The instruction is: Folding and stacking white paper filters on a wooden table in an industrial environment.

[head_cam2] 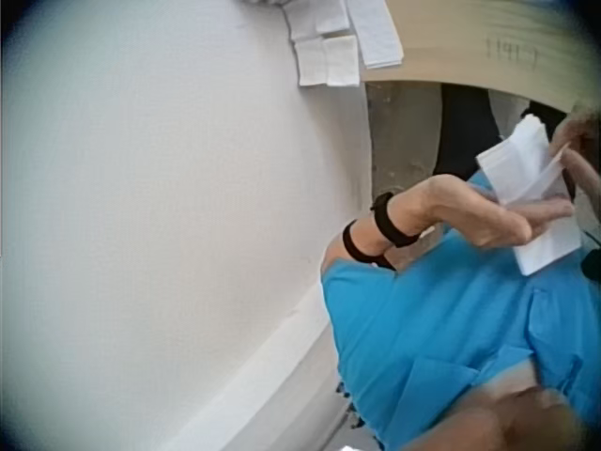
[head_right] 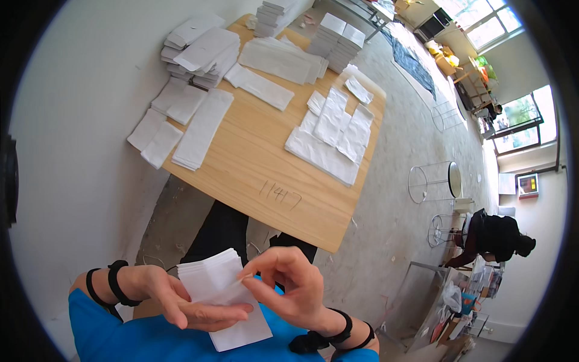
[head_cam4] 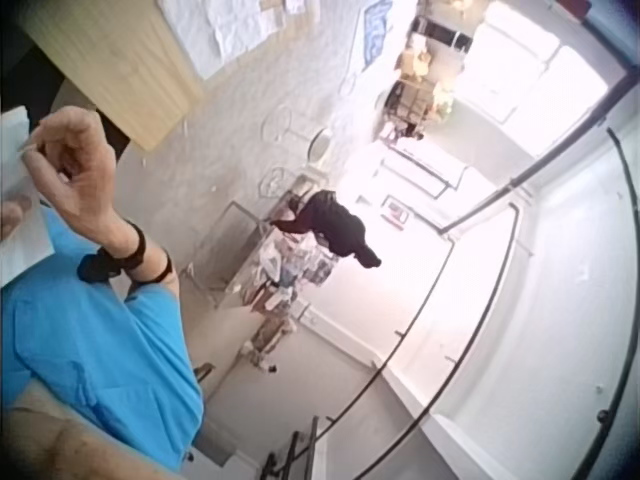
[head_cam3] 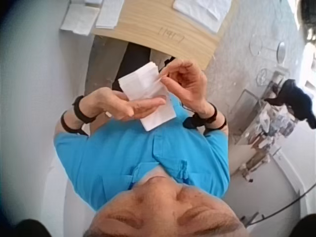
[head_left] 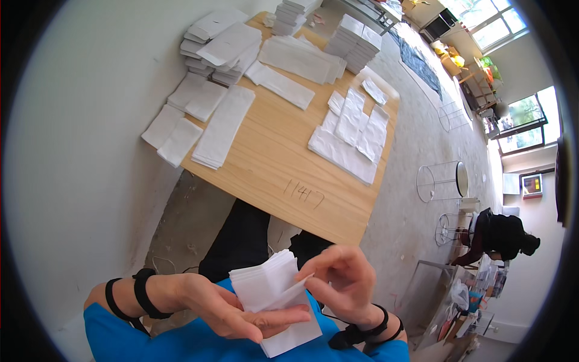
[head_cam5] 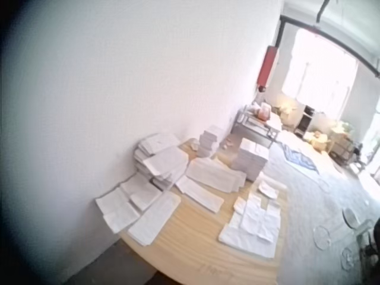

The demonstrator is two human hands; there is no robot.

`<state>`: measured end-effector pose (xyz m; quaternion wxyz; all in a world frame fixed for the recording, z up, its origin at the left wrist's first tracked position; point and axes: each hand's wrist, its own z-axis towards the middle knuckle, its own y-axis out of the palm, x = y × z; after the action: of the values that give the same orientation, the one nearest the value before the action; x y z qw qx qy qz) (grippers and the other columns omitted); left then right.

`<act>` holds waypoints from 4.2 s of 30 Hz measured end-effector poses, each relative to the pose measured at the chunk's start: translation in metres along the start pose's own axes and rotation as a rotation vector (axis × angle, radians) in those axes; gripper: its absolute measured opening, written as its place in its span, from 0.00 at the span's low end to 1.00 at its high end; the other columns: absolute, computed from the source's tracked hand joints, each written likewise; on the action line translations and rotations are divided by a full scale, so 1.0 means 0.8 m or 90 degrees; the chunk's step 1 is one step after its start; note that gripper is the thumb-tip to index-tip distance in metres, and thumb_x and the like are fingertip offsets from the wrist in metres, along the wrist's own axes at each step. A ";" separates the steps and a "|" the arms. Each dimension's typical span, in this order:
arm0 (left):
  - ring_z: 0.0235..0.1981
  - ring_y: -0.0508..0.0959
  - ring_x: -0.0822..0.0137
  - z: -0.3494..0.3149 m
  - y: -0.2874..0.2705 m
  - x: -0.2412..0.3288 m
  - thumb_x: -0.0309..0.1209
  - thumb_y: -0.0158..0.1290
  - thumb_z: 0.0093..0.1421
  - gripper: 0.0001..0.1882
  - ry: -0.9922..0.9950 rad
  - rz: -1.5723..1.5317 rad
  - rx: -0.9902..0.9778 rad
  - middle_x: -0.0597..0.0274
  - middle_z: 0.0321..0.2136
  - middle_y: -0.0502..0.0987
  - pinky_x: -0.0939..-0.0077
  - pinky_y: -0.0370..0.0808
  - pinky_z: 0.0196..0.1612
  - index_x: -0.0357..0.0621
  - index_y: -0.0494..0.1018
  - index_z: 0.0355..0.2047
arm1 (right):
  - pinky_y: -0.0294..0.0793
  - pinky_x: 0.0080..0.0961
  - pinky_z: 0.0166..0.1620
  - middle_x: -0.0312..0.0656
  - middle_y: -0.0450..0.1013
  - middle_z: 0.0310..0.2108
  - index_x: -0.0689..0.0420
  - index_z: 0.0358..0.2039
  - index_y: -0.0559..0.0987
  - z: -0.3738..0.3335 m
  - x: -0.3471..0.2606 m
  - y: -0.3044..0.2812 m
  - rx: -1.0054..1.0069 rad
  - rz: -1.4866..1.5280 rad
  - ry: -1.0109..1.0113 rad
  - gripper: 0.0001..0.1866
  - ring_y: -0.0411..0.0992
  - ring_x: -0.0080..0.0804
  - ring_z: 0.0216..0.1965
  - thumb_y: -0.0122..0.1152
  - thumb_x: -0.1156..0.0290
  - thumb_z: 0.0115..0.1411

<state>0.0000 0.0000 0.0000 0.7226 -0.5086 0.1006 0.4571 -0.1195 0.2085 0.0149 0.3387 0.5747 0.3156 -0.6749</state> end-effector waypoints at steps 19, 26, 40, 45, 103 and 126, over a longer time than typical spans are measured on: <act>0.60 0.69 0.68 -0.013 0.004 0.014 0.44 0.32 0.71 0.24 -0.209 -0.278 -0.035 0.62 0.56 0.71 0.65 0.64 0.64 0.41 0.67 0.54 | 0.68 0.22 0.47 0.47 0.67 0.57 0.65 0.56 0.67 0.021 0.023 -0.016 -0.011 0.139 0.102 0.23 0.68 0.25 0.46 0.53 0.70 0.62; 0.46 0.77 0.68 -0.015 0.077 0.062 0.30 0.48 0.67 0.17 -1.520 -1.116 0.663 0.59 0.46 0.75 0.70 0.72 0.54 0.40 0.65 0.55 | 0.48 0.39 0.68 0.49 0.53 0.66 0.62 0.66 0.55 0.031 0.155 0.023 0.014 0.605 0.369 0.40 0.51 0.41 0.67 0.33 0.40 0.67; 0.47 0.74 0.72 -0.057 0.125 0.093 0.29 0.48 0.67 0.14 -1.608 -0.871 0.788 0.58 0.46 0.74 0.76 0.72 0.50 0.35 0.68 0.51 | 0.69 0.31 0.58 0.44 0.71 0.52 0.65 0.52 0.71 0.058 0.198 0.109 0.251 0.613 0.517 0.18 0.69 0.32 0.54 0.58 0.72 0.63; 0.46 0.74 0.71 -0.063 0.131 0.091 0.28 0.49 0.66 0.14 -1.639 -0.858 0.799 0.58 0.46 0.75 0.75 0.71 0.51 0.35 0.68 0.51 | 0.77 0.29 0.50 0.43 0.74 0.47 0.65 0.49 0.73 0.059 0.212 0.108 0.287 0.582 0.551 0.16 0.74 0.30 0.47 0.60 0.75 0.62; 0.37 0.78 0.72 -0.193 0.149 0.104 0.31 0.53 0.65 0.16 -1.637 -1.028 0.267 0.59 0.37 0.78 0.79 0.79 0.34 0.30 0.74 0.46 | 0.74 0.19 0.43 0.38 0.77 0.38 0.65 0.46 0.76 0.199 0.287 0.021 -0.197 0.109 0.506 0.15 0.75 0.21 0.38 0.62 0.74 0.60; 0.35 0.78 0.69 -0.250 0.130 0.072 0.29 0.50 0.65 0.13 -1.770 -0.755 0.794 0.63 0.42 0.78 0.75 0.77 0.35 0.46 0.70 0.50 | 0.43 0.46 0.69 0.39 0.61 0.60 0.51 0.55 0.72 0.360 0.356 0.095 -0.333 -0.757 -0.188 0.27 0.54 0.38 0.64 0.55 0.49 0.59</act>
<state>0.0168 -0.1267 -0.1950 -0.3979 -0.6591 0.6299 -0.1026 -0.2504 -0.0971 -0.2293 0.0767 0.1029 0.6825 -0.7195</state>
